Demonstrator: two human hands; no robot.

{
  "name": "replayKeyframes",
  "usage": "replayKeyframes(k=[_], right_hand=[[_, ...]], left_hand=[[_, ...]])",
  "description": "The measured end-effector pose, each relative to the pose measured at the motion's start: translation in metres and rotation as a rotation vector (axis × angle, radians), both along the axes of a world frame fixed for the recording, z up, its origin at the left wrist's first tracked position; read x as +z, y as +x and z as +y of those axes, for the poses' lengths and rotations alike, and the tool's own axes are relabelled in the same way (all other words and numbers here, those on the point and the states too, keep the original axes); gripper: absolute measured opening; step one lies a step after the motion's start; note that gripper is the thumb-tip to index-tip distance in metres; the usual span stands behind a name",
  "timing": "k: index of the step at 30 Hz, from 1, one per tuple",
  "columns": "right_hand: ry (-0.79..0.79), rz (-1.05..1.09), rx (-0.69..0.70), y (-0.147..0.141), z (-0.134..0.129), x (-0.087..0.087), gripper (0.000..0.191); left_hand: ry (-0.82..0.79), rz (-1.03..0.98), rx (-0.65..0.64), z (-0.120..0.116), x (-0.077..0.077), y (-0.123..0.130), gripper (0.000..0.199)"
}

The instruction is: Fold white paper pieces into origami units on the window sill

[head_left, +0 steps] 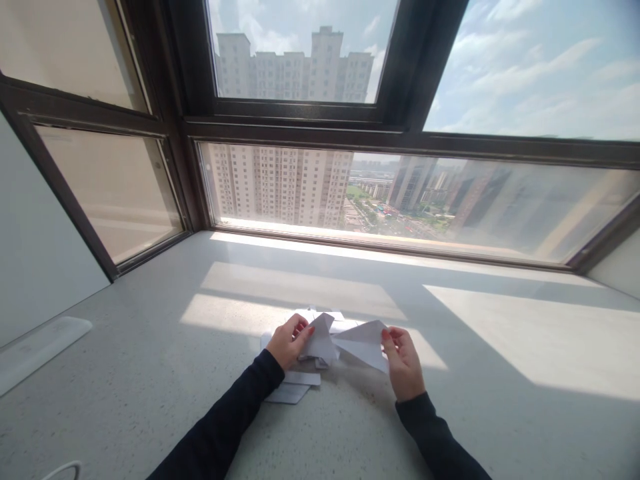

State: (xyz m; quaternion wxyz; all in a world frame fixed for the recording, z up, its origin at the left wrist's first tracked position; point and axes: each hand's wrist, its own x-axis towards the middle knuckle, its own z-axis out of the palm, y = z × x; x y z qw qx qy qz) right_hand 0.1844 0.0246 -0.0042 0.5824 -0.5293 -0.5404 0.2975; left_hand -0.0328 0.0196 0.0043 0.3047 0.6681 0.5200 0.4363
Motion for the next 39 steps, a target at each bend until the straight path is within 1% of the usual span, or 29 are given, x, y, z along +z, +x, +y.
replayKeyframes(k=[3, 5, 7, 10, 12, 13, 15, 18, 21, 24, 26, 27, 29, 32, 34, 35, 37, 39], right_hand=[[-0.001, 0.121, -0.081, 0.003, 0.001, 0.0, 0.033], [-0.052, 0.181, -0.065, 0.003, 0.0, 0.001, 0.034], [-0.112, 0.205, 0.036, 0.001, -0.003, 0.002, 0.034], [-0.172, 0.147, 0.301, -0.007, -0.009, 0.005, 0.033], [-0.173, 0.057, 0.443, -0.013, -0.012, 0.007, 0.032], [-0.161, 0.02, 0.47, -0.015, -0.014, 0.008, 0.032], [-0.144, 0.0, 0.436, -0.018, -0.015, 0.009, 0.032], [-0.143, 0.073, 0.327, -0.02, -0.016, 0.009, 0.033], [-0.099, 0.115, 0.303, -0.022, -0.016, 0.008, 0.031], [-0.046, 0.097, 0.325, -0.023, -0.018, 0.007, 0.029], [-0.031, 0.09, 0.336, -0.022, -0.018, 0.008, 0.028], [-0.029, 0.095, 0.341, -0.02, -0.018, 0.008, 0.027], [-0.025, 0.137, 0.343, -0.019, -0.016, 0.01, 0.028], [-0.021, 0.244, 0.287, -0.021, -0.015, 0.012, 0.037], [-0.062, 0.265, 0.268, -0.027, -0.017, 0.012, 0.044], [-0.095, 0.25, 0.289, -0.03, -0.018, 0.012, 0.046], [-0.145, 0.199, 0.357, -0.035, -0.019, 0.01, 0.046], [-0.136, 0.176, 0.366, -0.035, -0.019, 0.009, 0.043]], left_hand=[[-0.057, -0.171, 0.048, 0.002, 0.0, -0.003, 0.027], [-0.119, -0.269, 0.072, 0.002, 0.0, -0.003, 0.029], [-0.13, -0.327, 0.116, 0.002, 0.001, -0.003, 0.031], [-0.053, -0.397, 0.181, 0.003, 0.002, -0.003, 0.032], [-0.022, -0.434, 0.172, 0.004, 0.001, -0.002, 0.035], [-0.028, -0.436, 0.147, 0.005, 0.0, -0.002, 0.035], [-0.074, -0.41, 0.078, 0.005, -0.001, -0.001, 0.031], [-0.145, -0.367, -0.03, 0.002, 0.0, 0.004, 0.025], [-0.182, -0.35, -0.153, -0.005, 0.002, 0.013, 0.031], [-0.195, -0.328, -0.335, -0.016, 0.003, 0.023, 0.04], [-0.181, -0.316, -0.408, -0.022, 0.001, 0.029, 0.046], [-0.175, -0.319, -0.423, -0.023, 0.0, 0.031, 0.047], [-0.175, -0.354, -0.406, -0.023, -0.002, 0.034, 0.045], [-0.182, -0.455, -0.33, -0.019, -0.003, 0.033, 0.04], [-0.179, -0.504, -0.267, -0.017, -0.001, 0.033, 0.039], [-0.181, -0.521, -0.258, -0.017, 0.0, 0.034, 0.039], [-0.198, -0.545, -0.278, -0.018, 0.001, 0.037, 0.04], [-0.238, -0.554, -0.29, -0.019, -0.001, 0.041, 0.041]])
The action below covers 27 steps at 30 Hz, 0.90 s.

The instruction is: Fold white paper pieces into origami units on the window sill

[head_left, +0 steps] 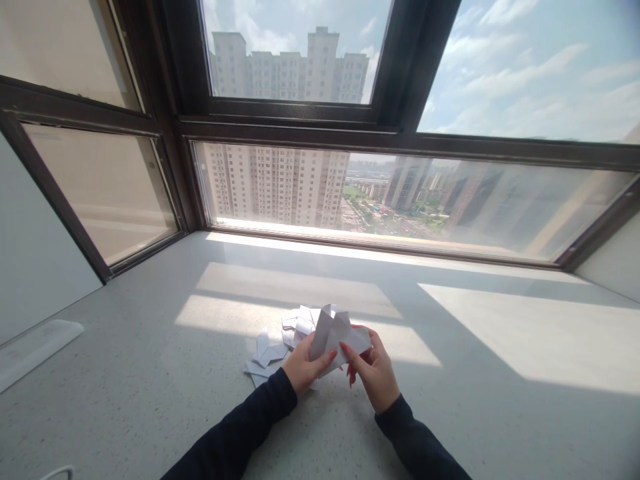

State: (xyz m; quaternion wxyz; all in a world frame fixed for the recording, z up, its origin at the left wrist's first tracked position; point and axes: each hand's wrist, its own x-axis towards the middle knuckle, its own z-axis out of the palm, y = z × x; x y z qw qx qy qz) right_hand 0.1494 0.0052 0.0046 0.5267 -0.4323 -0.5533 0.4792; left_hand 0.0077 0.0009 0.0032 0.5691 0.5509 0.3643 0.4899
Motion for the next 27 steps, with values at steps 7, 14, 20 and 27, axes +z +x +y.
replayKeyframes(k=[7, 14, 20, 27], right_hand=[[0.088, 0.048, -0.226, 0.007, -0.001, 0.004, 0.041], [0.125, -0.169, -0.088, -0.003, -0.011, 0.0, 0.039], [0.18, -0.276, -0.114, 0.0, -0.011, 0.001, 0.039], [0.119, -0.225, -0.08, -0.002, -0.012, 0.001, 0.041]], left_hand=[[-0.211, -0.065, 0.098, 0.004, -0.014, 0.005, 0.054], [-0.358, -0.226, -0.228, -0.003, -0.01, 0.01, 0.065], [-0.313, -0.152, -0.346, -0.003, -0.011, 0.008, 0.062], [-0.183, -0.066, -0.36, -0.002, -0.019, 0.007, 0.058]])
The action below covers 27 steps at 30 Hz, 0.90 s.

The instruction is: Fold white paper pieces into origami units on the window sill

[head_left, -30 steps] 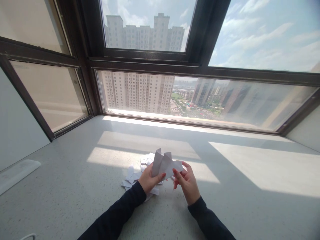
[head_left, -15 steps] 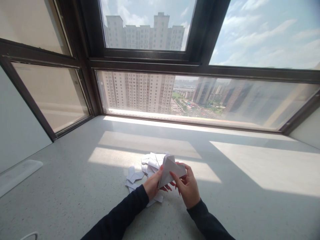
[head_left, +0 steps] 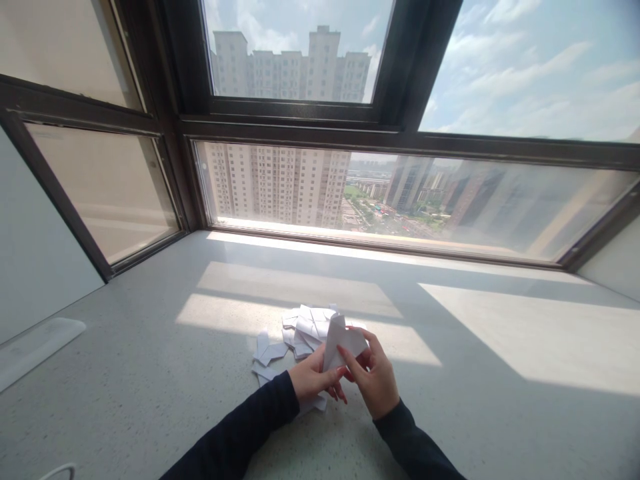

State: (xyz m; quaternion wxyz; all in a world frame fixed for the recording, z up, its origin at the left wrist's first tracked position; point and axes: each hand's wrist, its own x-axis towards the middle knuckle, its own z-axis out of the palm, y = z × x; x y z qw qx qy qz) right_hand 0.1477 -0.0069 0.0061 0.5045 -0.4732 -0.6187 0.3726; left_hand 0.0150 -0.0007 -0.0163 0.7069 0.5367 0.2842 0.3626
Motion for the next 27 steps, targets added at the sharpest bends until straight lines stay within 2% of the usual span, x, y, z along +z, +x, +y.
replayKeyframes(k=[5, 8, 11, 14, 17, 19, 20, 23, 25, 27], right_hand=[[-0.034, 0.031, 0.01, 0.001, 0.002, -0.006, 0.044], [0.016, 0.026, -0.03, 0.0, 0.002, -0.006, 0.044], [0.099, 0.068, -0.134, -0.001, 0.003, -0.002, 0.055], [0.01, 0.129, -0.193, 0.0, 0.005, 0.002, 0.067], [-0.177, 0.17, 0.0, 0.0, 0.008, 0.003, 0.05], [-0.241, 0.192, 0.132, 0.002, 0.009, 0.003, 0.037], [-0.244, 0.213, 0.142, 0.004, 0.01, 0.003, 0.033], [-0.185, 0.317, -0.027, 0.013, 0.015, 0.001, 0.026], [-0.169, 0.401, -0.159, 0.02, 0.02, -0.001, 0.025], [-0.183, 0.49, -0.228, 0.026, 0.023, -0.002, 0.029]], left_hand=[[0.035, -0.022, 0.014, -0.001, -0.001, 0.001, 0.057], [0.062, -0.041, 0.032, -0.002, 0.001, 0.001, 0.054], [0.097, -0.053, 0.05, -0.004, 0.005, 0.0, 0.053], [0.114, -0.044, 0.049, -0.007, 0.007, 0.0, 0.055], [0.145, -0.026, 0.037, -0.01, 0.009, 0.001, 0.067], [0.182, -0.003, 0.038, -0.01, 0.01, -0.001, 0.077], [0.211, 0.013, 0.06, -0.009, 0.012, -0.002, 0.08], [0.36, 0.129, 0.262, -0.002, 0.018, -0.014, 0.066], [0.515, 0.297, 0.46, 0.004, 0.022, -0.026, 0.043], [0.688, 0.513, 0.599, 0.009, 0.024, -0.036, 0.028]])
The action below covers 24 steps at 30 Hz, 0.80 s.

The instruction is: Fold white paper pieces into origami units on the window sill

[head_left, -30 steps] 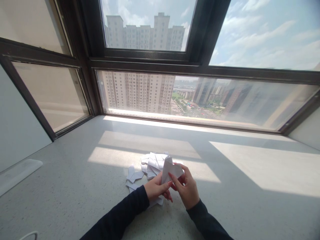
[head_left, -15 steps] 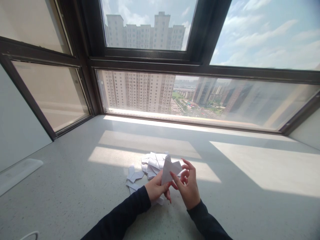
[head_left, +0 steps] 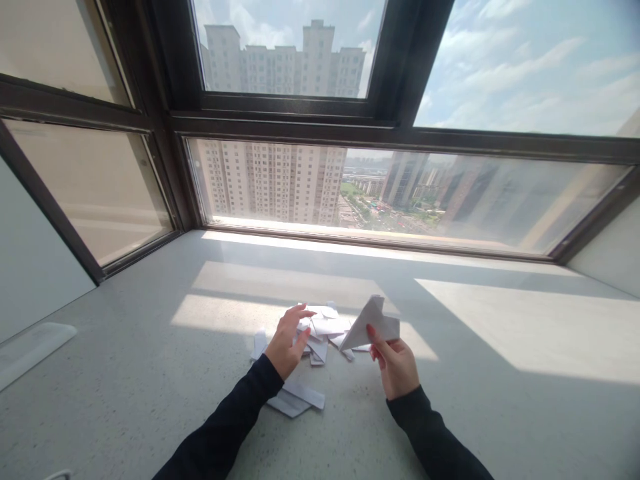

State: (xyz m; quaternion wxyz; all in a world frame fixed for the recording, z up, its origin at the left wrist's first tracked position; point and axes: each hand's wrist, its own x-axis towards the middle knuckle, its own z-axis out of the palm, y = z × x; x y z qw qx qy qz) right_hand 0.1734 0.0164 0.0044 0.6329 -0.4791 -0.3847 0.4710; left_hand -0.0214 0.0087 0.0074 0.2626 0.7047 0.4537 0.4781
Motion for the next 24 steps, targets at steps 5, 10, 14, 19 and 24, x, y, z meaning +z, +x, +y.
replayKeyframes(k=[5, 10, 14, 19, 24], right_hand=[[-0.045, 0.131, -0.043, 0.001, 0.002, 0.0, 0.034], [-0.059, 0.146, -0.089, 0.0, 0.003, 0.0, 0.028], [-0.087, 0.127, -0.112, 0.001, 0.003, -0.002, 0.027], [-0.101, 0.161, -0.124, 0.003, 0.005, -0.005, 0.033], [-0.107, 0.227, -0.054, 0.001, 0.004, -0.003, 0.036]], left_hand=[[0.113, 0.443, 0.084, 0.004, -0.01, -0.008, 0.042], [-0.015, 0.677, 0.049, 0.0, -0.021, -0.002, 0.071], [-0.038, 0.7, 0.099, -0.001, -0.019, -0.002, 0.064], [-0.018, 0.657, 0.14, 0.002, -0.014, -0.005, 0.051], [-0.012, 0.638, 0.166, 0.003, -0.013, -0.007, 0.045]])
